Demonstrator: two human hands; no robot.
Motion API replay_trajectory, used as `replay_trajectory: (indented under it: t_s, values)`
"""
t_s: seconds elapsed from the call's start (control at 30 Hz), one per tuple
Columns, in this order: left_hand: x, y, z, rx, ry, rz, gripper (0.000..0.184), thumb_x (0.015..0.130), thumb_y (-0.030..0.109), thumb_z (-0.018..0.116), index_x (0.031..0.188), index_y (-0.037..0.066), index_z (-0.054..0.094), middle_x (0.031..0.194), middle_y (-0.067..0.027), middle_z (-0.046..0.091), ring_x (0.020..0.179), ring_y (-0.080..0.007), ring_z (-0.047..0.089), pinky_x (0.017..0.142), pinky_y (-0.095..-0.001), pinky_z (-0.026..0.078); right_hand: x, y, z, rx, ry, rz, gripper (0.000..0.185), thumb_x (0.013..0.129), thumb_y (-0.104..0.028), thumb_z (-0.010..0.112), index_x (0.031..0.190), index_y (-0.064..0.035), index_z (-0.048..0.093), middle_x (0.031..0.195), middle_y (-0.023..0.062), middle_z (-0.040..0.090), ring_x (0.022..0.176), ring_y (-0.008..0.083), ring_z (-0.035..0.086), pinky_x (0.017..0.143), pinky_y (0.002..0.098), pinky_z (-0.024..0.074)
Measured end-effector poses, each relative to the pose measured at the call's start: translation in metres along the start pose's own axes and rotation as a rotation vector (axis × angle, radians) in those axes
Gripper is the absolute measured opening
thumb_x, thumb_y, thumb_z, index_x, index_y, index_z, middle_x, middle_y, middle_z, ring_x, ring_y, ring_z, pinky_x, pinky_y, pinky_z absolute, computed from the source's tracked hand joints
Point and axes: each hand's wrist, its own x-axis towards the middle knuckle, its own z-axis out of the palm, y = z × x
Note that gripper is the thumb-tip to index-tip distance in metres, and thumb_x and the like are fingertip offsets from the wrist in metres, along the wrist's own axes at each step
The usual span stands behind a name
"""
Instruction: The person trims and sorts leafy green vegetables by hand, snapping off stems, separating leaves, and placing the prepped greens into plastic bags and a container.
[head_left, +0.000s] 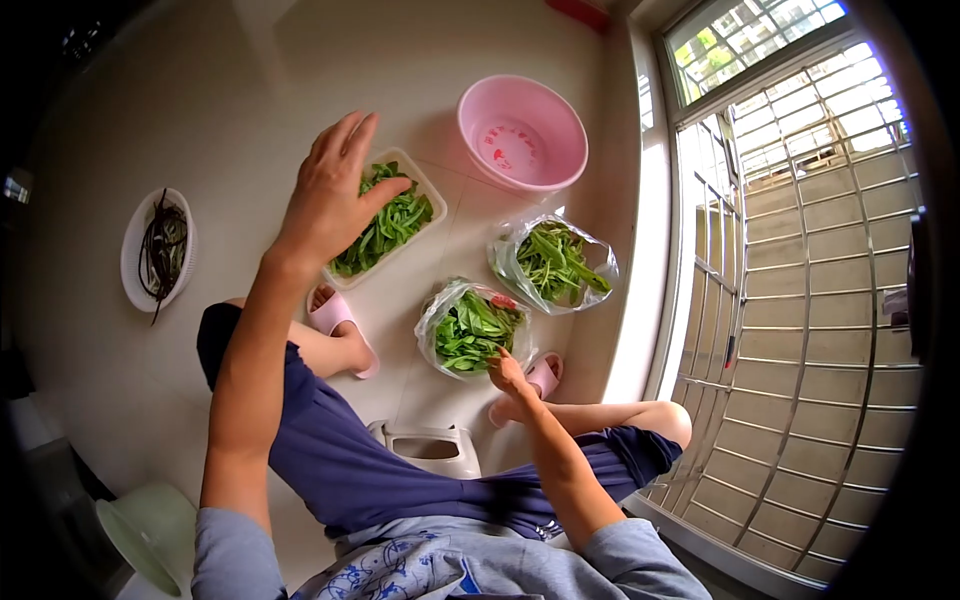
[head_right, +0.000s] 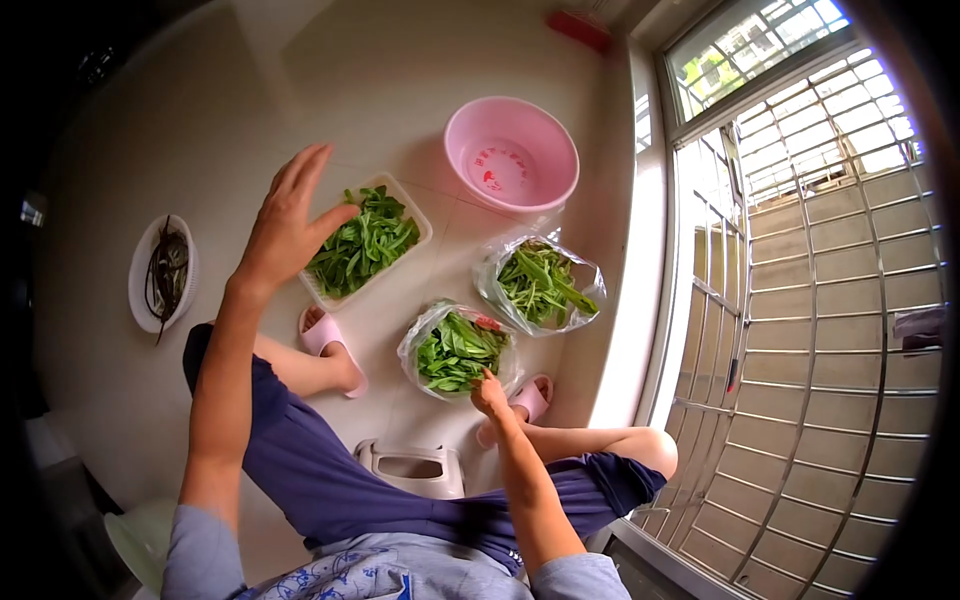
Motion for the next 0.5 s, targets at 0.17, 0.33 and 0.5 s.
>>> replay_trajectory:
  t_s: [0.17, 0.33, 0.5]
  values:
    - [0.002, 0.0, 0.004, 0.033, -0.116, -0.002, 0.058, 0.069, 0.022, 0.06, 0.116, 0.0, 0.034, 0.119, -0.0154, 0.035, 0.109, -0.0291, 0.035, 0.09, -0.0345, 0.03, 0.0, -0.034, -0.023, 0.133, -0.045, 0.232, 0.012, 0.067, -0.012, 0.047, 0.07, -0.0039, 0.055, 0.091, 0.0109, 0.055, 0.086, 0.0288, 0.049, 0.082, 0.0325, 0.0367]
    - [0.005, 0.007, 0.005, 0.025, -0.204, 0.046, 0.058, 0.071, 0.026, 0.059, 0.116, 0.0, 0.034, 0.118, -0.0154, 0.036, 0.108, -0.029, 0.035, 0.09, -0.0345, 0.03, 0.016, -0.076, -0.08, 0.487, 0.161, 0.513, 0.023, 0.074, -0.009, 0.046, 0.094, -0.0038, 0.056, 0.096, 0.0122, 0.056, 0.089, 0.028, 0.052, 0.078, 0.029, 0.0396]
    - [0.004, 0.008, 0.008, 0.012, -0.215, 0.087, 0.057, 0.071, 0.028, 0.058, 0.116, 0.0, 0.034, 0.117, -0.0153, 0.037, 0.108, -0.0291, 0.035, 0.09, -0.0344, 0.03, 0.02, -0.08, -0.143, 1.101, 0.217, 0.533, 0.025, 0.076, -0.009, 0.044, 0.095, 0.0019, 0.055, 0.089, 0.007, 0.057, 0.082, 0.0133, 0.052, 0.072, 0.0219, 0.0406]
